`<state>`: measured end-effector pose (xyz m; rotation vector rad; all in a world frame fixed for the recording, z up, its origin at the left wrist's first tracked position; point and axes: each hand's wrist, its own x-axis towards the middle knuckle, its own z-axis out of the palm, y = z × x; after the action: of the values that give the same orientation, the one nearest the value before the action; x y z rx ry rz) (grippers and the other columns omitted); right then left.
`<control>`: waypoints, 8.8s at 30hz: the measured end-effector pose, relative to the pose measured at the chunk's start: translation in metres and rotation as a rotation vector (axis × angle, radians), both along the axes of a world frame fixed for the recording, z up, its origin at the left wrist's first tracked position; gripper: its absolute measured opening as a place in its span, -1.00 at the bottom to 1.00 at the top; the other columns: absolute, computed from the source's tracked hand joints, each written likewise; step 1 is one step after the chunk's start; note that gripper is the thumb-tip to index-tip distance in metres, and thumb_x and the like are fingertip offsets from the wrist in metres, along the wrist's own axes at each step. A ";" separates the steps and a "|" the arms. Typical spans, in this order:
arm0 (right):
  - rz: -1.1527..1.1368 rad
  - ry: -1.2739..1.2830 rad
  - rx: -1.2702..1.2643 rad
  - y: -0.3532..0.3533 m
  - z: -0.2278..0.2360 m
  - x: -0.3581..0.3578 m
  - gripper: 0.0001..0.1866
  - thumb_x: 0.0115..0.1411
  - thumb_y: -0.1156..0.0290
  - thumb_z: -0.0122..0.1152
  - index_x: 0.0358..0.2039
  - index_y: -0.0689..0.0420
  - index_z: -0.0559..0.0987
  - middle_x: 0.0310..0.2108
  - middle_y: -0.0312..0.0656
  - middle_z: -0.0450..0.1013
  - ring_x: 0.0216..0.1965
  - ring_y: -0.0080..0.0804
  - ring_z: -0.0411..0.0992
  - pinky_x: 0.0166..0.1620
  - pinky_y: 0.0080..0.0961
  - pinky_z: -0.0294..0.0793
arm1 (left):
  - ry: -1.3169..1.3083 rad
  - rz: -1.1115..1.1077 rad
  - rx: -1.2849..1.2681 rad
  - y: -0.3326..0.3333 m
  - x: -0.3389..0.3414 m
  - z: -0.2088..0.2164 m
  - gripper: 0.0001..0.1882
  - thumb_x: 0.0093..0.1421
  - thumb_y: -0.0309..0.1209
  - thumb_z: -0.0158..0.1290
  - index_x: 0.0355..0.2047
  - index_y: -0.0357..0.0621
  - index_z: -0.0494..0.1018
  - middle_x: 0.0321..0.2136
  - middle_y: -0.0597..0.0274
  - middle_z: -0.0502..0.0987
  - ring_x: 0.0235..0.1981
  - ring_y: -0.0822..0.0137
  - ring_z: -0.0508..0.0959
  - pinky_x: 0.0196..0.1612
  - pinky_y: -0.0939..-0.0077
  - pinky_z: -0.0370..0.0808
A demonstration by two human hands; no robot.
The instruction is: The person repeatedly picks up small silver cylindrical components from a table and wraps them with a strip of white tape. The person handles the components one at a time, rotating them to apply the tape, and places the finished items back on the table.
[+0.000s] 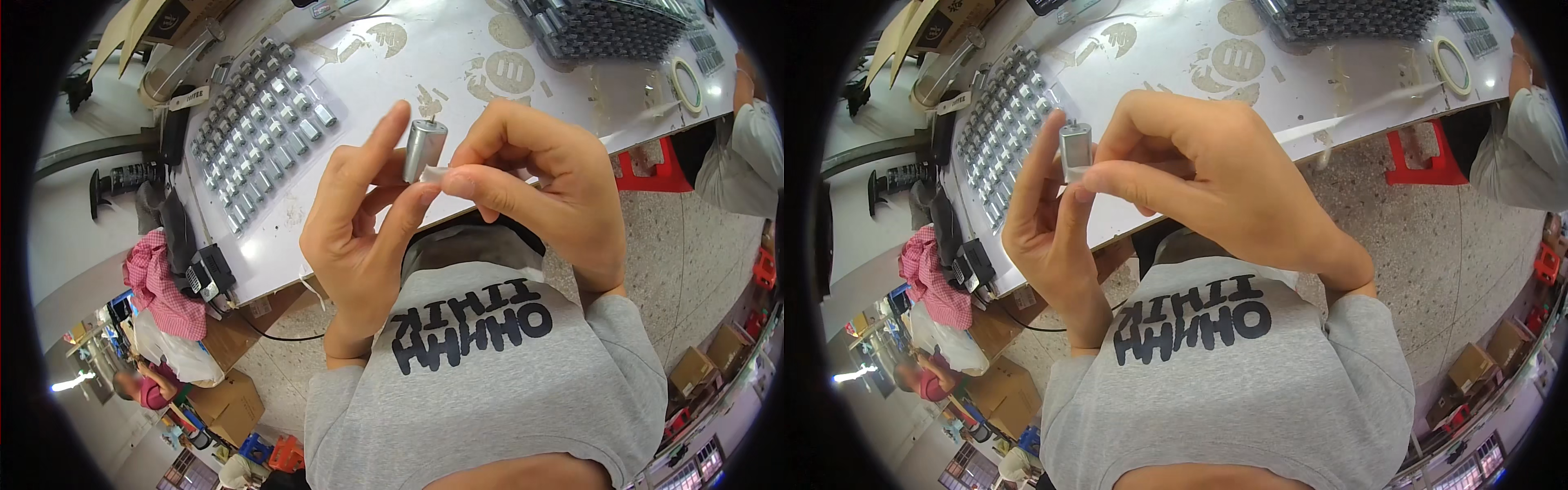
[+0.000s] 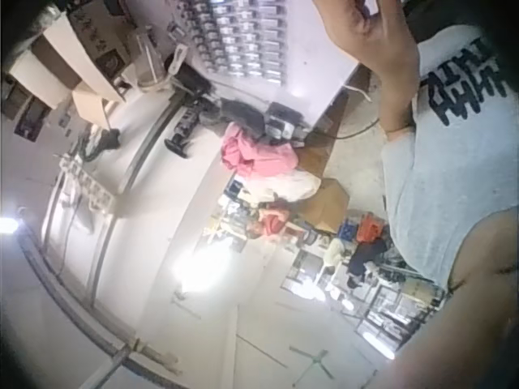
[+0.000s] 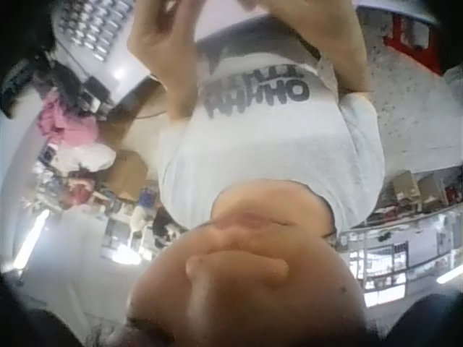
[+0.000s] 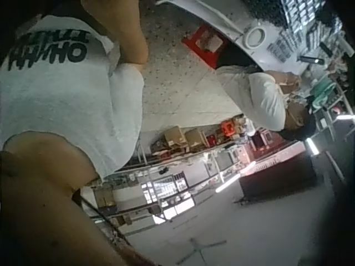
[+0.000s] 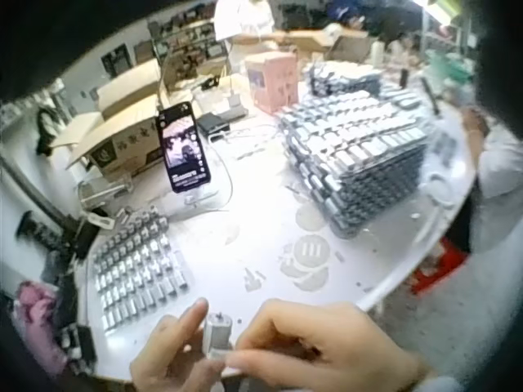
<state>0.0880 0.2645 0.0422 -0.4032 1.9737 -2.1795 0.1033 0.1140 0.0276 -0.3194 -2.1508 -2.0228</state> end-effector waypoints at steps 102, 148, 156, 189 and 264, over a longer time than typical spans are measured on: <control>0.246 0.143 0.216 0.024 -0.014 -0.030 -0.81 0.06 0.33 0.05 -0.51 0.21 0.44 -0.68 -0.20 0.35 -0.68 -0.49 0.25 -0.58 -0.60 0.20 | 0.018 0.031 -0.331 0.010 -0.004 0.005 -0.60 -0.08 -0.66 0.03 -0.16 -0.27 0.34 -0.47 0.20 0.45 -0.49 0.49 0.46 -0.37 0.67 0.41; 0.245 0.012 0.059 0.022 -0.007 -0.024 -0.86 0.01 0.46 0.08 -0.62 0.23 0.41 -0.72 -0.39 0.28 -0.66 -0.78 0.16 -0.60 -0.79 0.09 | 0.043 0.094 -0.130 0.006 0.006 -0.008 -0.49 -0.25 -0.63 0.21 -0.25 -0.33 0.25 -0.40 0.17 0.37 -0.58 0.46 0.46 -0.48 0.71 0.43; 0.266 0.059 -0.042 0.024 -0.010 -0.022 -0.84 0.04 0.42 0.10 -0.55 0.24 0.41 -0.68 -0.36 0.28 -0.62 -0.73 0.18 -0.56 -0.76 0.12 | -0.022 -0.049 0.402 0.027 0.003 -0.011 -0.40 -0.19 -0.46 0.25 -0.16 -0.29 0.20 -0.35 0.20 0.35 -0.25 0.41 0.40 -0.19 0.53 0.35; 0.265 -0.061 -0.060 0.042 -0.007 -0.024 -0.83 0.06 0.42 0.07 -0.59 0.23 0.42 -0.70 -0.43 0.23 -0.62 -0.77 0.12 -0.56 -0.77 0.04 | 0.388 0.009 -0.285 0.021 -0.020 -0.010 -0.51 -0.32 -0.54 0.15 -0.25 -0.29 0.39 -0.39 0.21 0.46 -0.45 0.39 0.39 -0.42 0.63 0.39; -0.063 0.363 0.229 0.040 -0.023 -0.025 -0.93 -0.04 0.59 0.06 -0.48 0.25 0.40 -0.62 -0.32 0.29 -0.59 -0.66 0.23 -0.52 -0.75 0.19 | -0.051 -0.023 -0.187 0.041 -0.018 0.008 -0.59 0.01 -0.63 -0.02 -0.07 -0.38 0.26 -0.33 0.11 0.46 -0.31 0.39 0.49 -0.20 0.60 0.43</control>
<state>0.0627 0.3043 0.0192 -0.7534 2.4214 -1.9937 0.0851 0.1548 0.0352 -0.3214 -2.3839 -1.8638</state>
